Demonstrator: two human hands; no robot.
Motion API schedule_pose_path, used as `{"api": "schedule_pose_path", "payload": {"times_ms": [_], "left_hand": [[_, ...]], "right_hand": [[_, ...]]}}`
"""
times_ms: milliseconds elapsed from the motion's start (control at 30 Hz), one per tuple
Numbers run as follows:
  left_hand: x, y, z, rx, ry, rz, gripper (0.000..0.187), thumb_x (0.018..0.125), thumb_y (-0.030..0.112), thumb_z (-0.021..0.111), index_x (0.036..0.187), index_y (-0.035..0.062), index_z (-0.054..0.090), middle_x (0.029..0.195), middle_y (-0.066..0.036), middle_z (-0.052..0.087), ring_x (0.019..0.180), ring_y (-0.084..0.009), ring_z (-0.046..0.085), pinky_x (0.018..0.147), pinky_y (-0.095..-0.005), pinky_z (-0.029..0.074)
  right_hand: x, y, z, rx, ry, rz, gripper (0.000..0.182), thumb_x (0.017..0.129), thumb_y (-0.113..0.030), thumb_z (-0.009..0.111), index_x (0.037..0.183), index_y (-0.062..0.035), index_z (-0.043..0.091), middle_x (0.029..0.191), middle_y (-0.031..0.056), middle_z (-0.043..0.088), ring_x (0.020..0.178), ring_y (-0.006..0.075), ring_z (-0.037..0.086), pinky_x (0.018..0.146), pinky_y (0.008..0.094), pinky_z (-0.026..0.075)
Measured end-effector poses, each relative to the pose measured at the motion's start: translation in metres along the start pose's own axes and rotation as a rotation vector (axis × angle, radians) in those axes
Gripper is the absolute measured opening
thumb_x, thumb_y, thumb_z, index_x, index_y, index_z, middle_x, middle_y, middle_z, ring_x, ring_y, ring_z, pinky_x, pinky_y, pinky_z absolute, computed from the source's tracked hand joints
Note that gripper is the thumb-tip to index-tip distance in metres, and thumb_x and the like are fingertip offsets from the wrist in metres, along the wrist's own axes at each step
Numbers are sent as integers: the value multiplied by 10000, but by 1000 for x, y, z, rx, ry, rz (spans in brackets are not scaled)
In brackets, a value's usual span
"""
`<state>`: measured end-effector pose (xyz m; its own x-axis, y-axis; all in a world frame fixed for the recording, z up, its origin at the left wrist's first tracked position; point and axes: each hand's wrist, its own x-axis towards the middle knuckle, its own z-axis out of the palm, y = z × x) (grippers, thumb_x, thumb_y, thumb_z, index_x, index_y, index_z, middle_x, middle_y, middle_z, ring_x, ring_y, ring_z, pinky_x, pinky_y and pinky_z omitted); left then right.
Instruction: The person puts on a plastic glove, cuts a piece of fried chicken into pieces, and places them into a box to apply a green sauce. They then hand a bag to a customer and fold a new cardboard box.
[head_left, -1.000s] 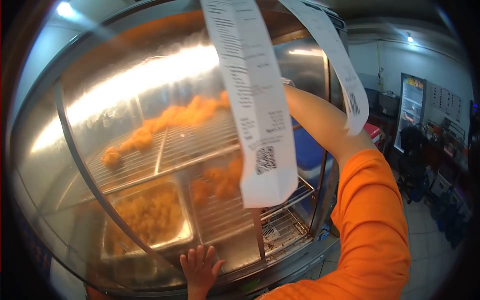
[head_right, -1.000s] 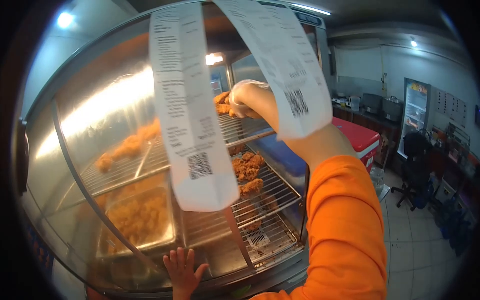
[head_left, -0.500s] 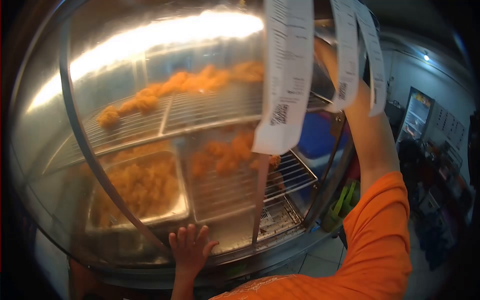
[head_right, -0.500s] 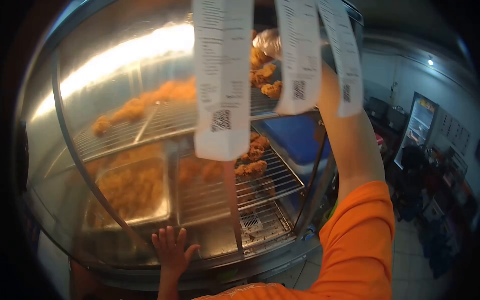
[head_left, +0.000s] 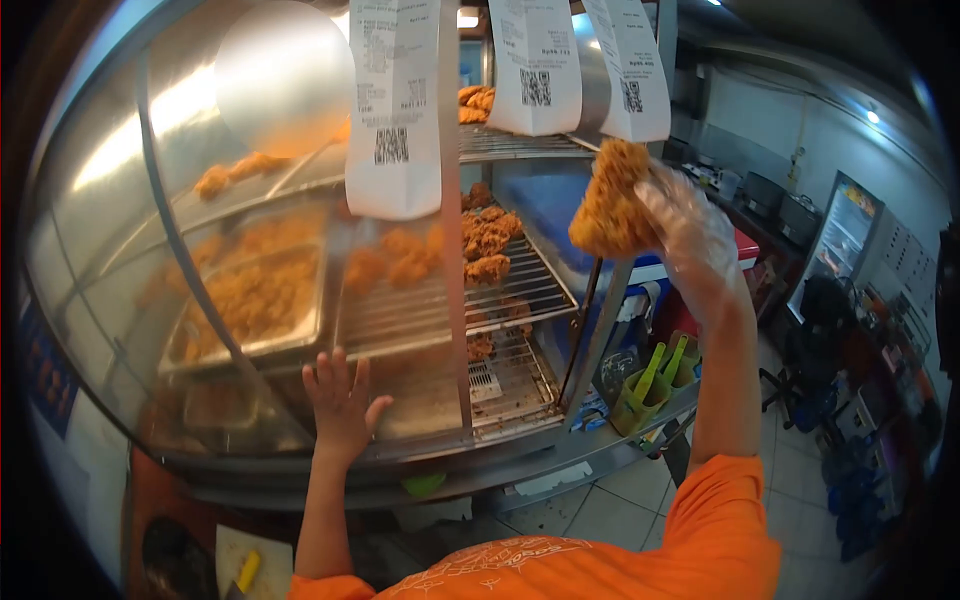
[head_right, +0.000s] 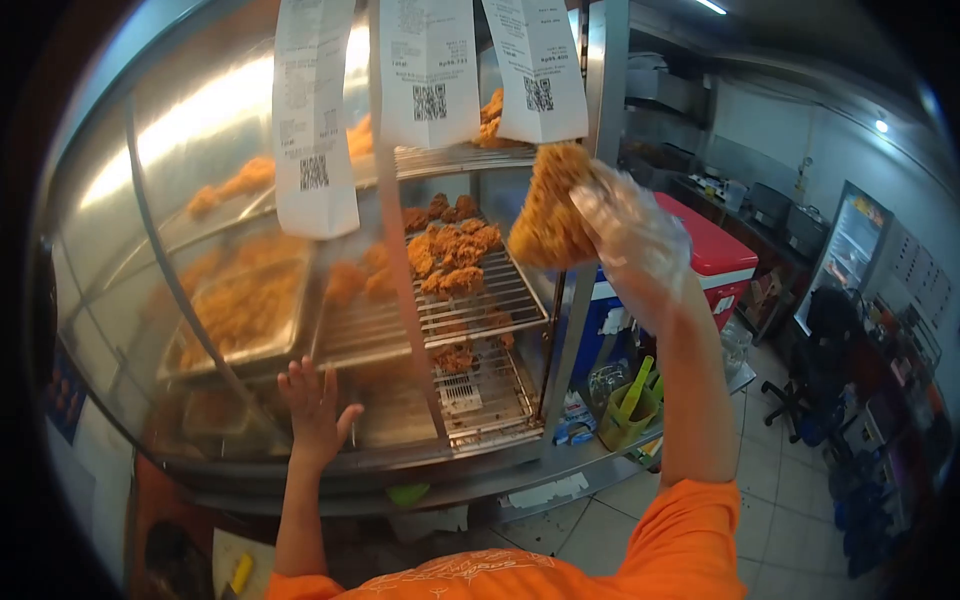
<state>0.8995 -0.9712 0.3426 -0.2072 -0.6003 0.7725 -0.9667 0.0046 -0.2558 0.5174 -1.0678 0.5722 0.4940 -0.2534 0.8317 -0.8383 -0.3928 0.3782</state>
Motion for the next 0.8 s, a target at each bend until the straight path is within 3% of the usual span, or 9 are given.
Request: {"api": "schedule_pose_path", "payload": {"times_ms": [67,200,300,367,433,467,600,700,800], "left_hand": [[8,20,-3,-66,-58,-78,837,762,378,641,1414,118,184,1480,-167,55,1362,-379,-10,1063,-550,-17],[39,53,-50,-317,-197,-109,744,698,176,688,1342,64,332,1409,-207,232,1318,-405,158,1071,-529,84],[31,61,-62,-759,-230,20,507,751,139,631,1234,89,487,1172,-181,519,1107,-344,472,950,-428,358],[5,79,-84,-775,-708,-287,405,802,176,589,1197,113,529,936,-168,616,894,-342,570,778,-405,452],[-49,90,-95,-709,-585,-288,353,821,231,576,1157,123,567,832,-163,631,796,-352,587,703,-428,459],[-77,98,-108,-776,-716,-498,354,826,253,568,1150,113,572,903,-168,632,828,-350,590,729,-425,463],[-236,141,-147,-721,-1007,-871,492,830,315,555,1239,51,487,1152,-168,569,1057,-323,545,886,-408,437],[-335,184,-196,-722,-1271,-1155,634,809,408,569,1286,17,422,1179,-204,546,1088,-344,525,921,-396,413],[-408,213,-237,-775,-1100,-1491,644,816,432,565,1278,6,423,1157,-213,556,1056,-353,540,897,-391,429]], "right_hand": [[-32,-2,7,389,-137,120,406,740,-62,602,1138,-114,545,1259,96,499,1122,280,496,896,337,439],[-83,-18,39,684,-174,-155,416,671,18,629,1063,-97,553,1243,145,499,1099,332,500,881,351,445],[-99,-50,62,826,-202,-406,427,674,16,647,1076,-83,544,1214,161,515,1063,336,519,873,352,449],[-105,-94,67,1047,-102,-619,438,690,2,656,1105,-69,537,1200,157,528,1047,322,534,873,350,448],[-110,-148,43,2190,-930,580,472,740,-53,660,1180,-6,497,1169,126,541,1049,255,534,904,355,427],[-109,-175,35,2324,-1083,447,499,790,-119,632,1222,55,454,1160,109,530,1066,217,514,926,352,408],[-138,-306,22,2234,-1604,143,457,840,-163,540,1243,34,450,1163,117,532,1093,201,488,958,334,370],[-156,-401,-28,1894,-1494,-387,441,827,-243,530,1234,-74,504,1149,88,562,1070,197,520,931,308,383],[-156,-495,-95,1435,-1233,-722,392,810,-298,530,1183,-177,549,1160,106,560,1056,269,542,902,332,415]]}}
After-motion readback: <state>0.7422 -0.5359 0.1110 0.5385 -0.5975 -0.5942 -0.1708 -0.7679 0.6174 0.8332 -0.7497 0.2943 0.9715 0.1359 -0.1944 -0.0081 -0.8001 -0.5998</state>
